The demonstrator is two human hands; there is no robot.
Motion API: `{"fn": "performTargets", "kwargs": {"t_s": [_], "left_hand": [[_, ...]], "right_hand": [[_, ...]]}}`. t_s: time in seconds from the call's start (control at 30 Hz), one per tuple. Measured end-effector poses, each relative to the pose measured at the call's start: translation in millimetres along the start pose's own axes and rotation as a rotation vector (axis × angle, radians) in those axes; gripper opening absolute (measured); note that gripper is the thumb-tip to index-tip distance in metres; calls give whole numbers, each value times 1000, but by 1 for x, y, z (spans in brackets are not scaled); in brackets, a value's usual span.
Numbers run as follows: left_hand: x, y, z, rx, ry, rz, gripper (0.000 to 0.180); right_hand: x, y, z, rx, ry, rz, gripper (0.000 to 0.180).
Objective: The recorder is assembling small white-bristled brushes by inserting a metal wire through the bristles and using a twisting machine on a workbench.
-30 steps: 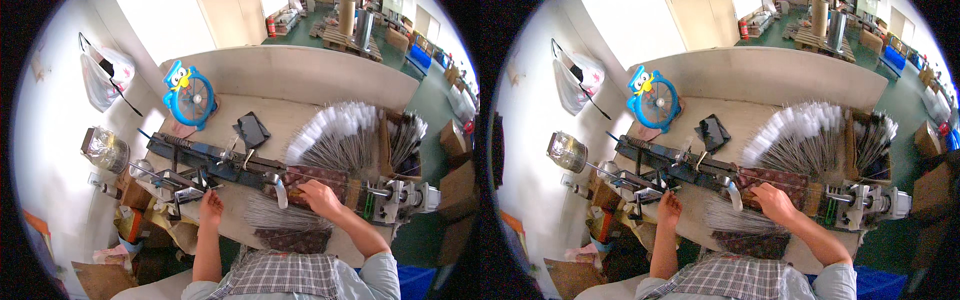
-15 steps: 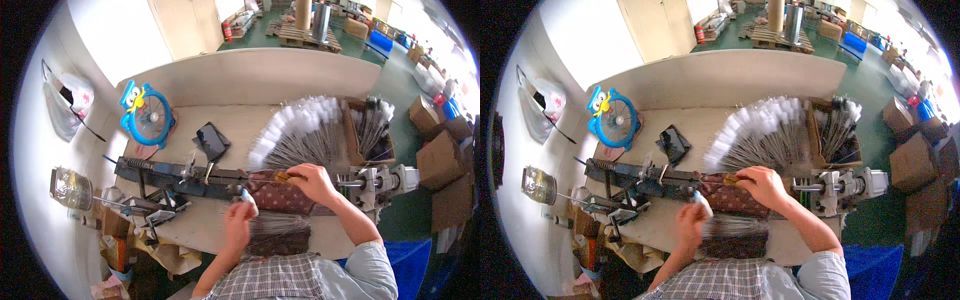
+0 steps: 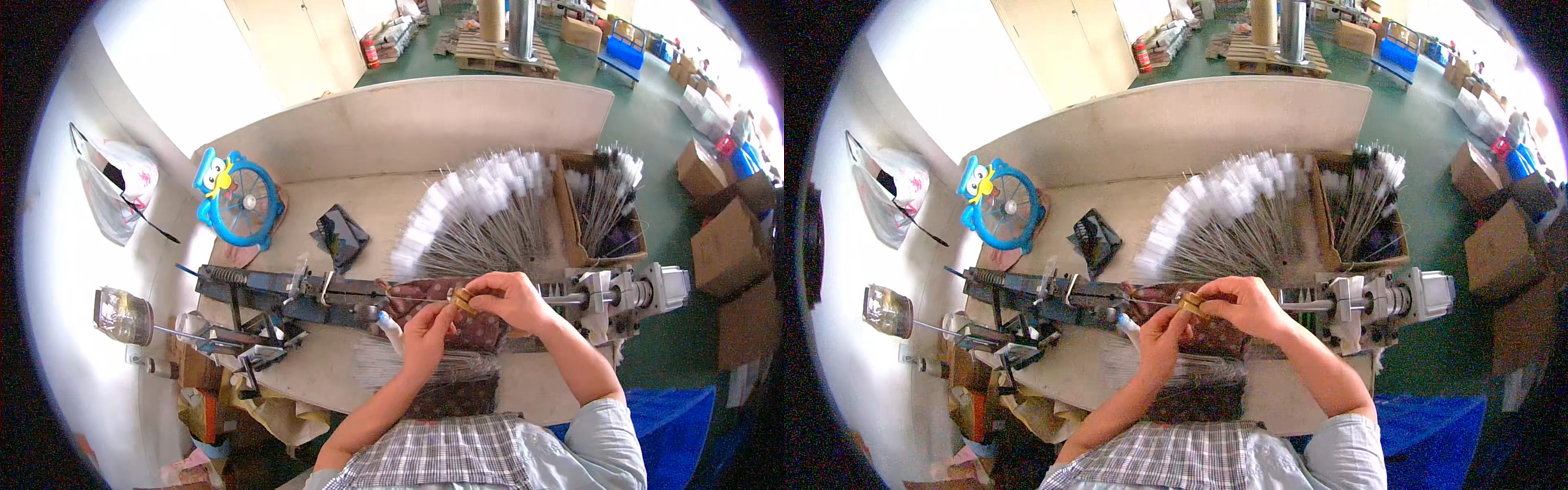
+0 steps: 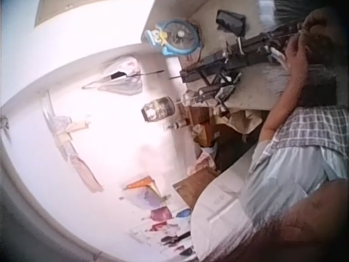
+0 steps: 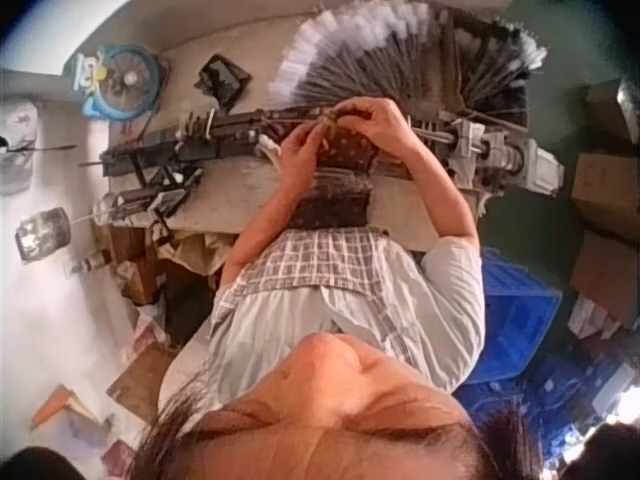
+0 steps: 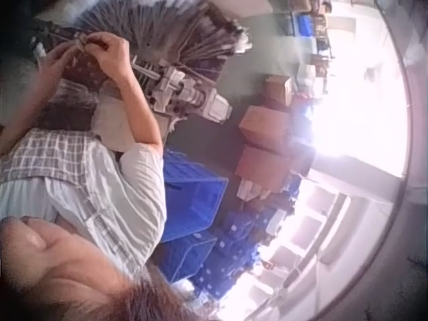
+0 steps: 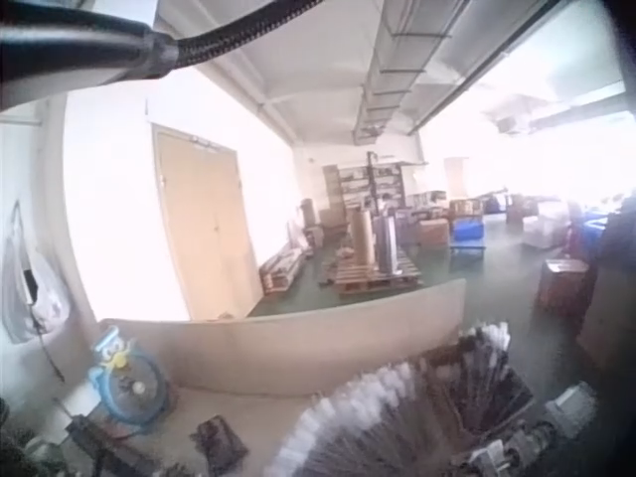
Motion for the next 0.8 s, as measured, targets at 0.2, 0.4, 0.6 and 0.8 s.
{"fn": "performTargets", "kwargs": {"t_s": [0.2,0.4,0.6,0.8], "left_hand": [[2,1,-2,-12,-26,-20,14],[-21,1,3,-49,169,-274,14],[-37,6,-14,-137,329,-387,15],[-43,4,-10,-228,418,-284,17]], "right_hand": [[1,-1,0,52,-109,48,22],[5,-2,11,-141,268,19,21],[43,-28,38,-584,726,-264,14],[69,-46,27,-385,695,-74,19]]}}
Point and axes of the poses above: each hand's wrist, its own y-axis away from the middle knuckle, its own x-axis out of the palm, z = x × y, the point moved 3 cm from there along -y, towards the middle knuckle, and after that the axes turned 1 degree about x, right-handed, at the moved point
